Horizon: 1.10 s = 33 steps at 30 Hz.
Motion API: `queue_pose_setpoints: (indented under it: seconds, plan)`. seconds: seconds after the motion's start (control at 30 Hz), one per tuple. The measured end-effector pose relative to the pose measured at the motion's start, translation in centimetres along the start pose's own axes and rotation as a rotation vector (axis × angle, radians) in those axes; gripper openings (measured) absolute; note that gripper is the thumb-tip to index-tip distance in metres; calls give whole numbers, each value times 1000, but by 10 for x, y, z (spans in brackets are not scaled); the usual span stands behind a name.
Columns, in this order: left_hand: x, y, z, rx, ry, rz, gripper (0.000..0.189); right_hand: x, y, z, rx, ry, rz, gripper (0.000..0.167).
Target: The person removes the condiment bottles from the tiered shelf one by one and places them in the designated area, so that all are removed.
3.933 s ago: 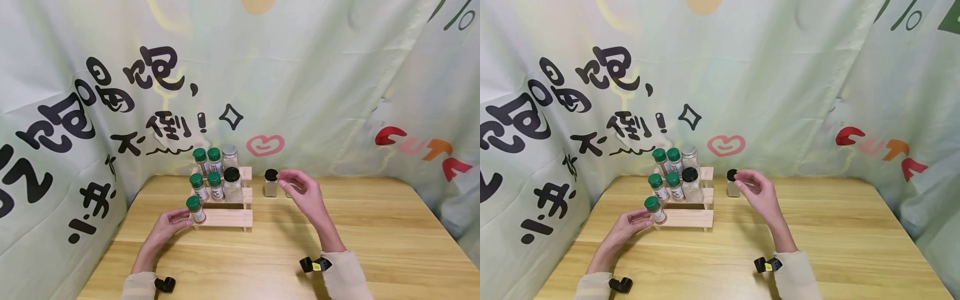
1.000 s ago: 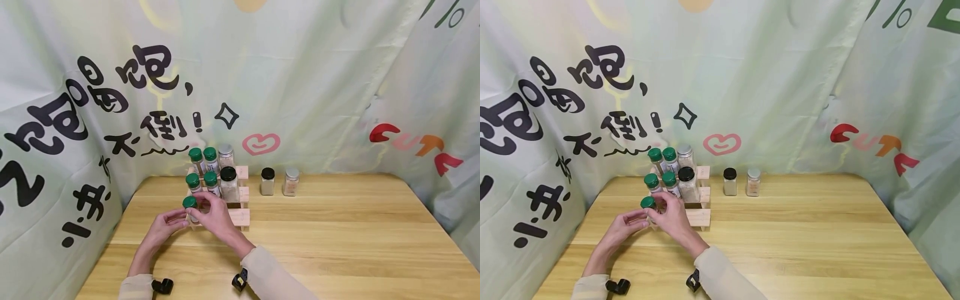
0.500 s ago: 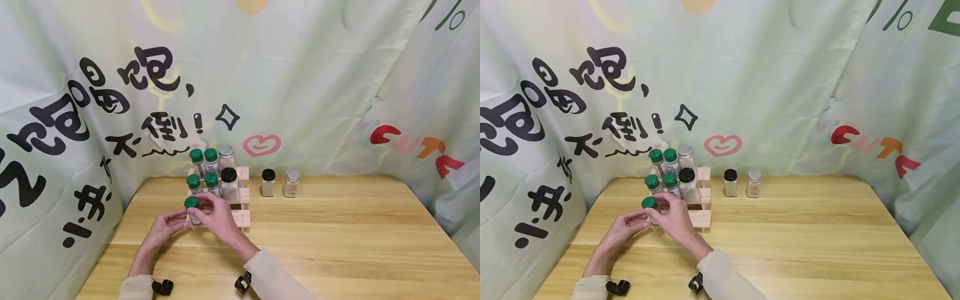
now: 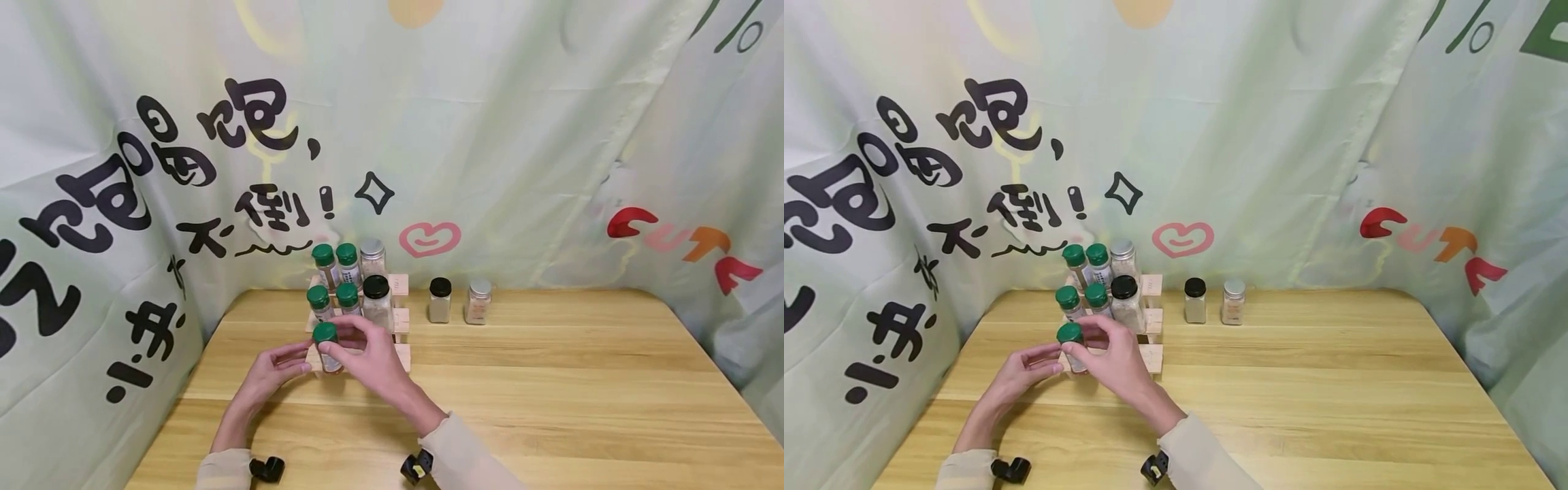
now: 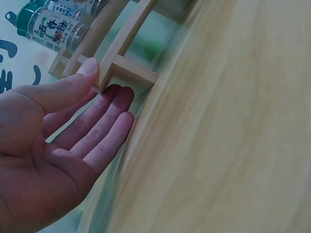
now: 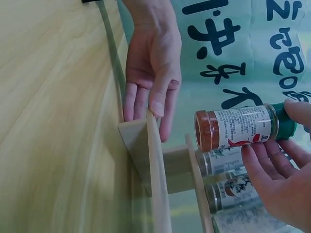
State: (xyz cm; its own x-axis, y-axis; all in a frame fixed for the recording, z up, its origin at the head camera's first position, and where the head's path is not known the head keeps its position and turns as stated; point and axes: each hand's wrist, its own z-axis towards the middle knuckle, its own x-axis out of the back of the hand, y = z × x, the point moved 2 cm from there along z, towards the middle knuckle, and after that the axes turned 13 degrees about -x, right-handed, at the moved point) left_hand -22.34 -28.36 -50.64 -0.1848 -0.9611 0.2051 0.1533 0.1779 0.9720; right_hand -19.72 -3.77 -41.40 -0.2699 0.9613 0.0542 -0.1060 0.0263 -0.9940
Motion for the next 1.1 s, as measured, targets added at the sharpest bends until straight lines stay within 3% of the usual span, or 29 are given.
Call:
queue_pose_setpoints:
  seconds: [0.27,0.57,1.1]
  plan:
    - [-2,1,1,-1,-3,-35,57,18,-4,-12,-7,-14,-5,33]
    - [-2,-1,2,8,10,-40,58,46,-6,-25,9,29,-29,35]
    - [-2,2,1,16,19,-22,57,89,-4,-33,101,96,-42,35]
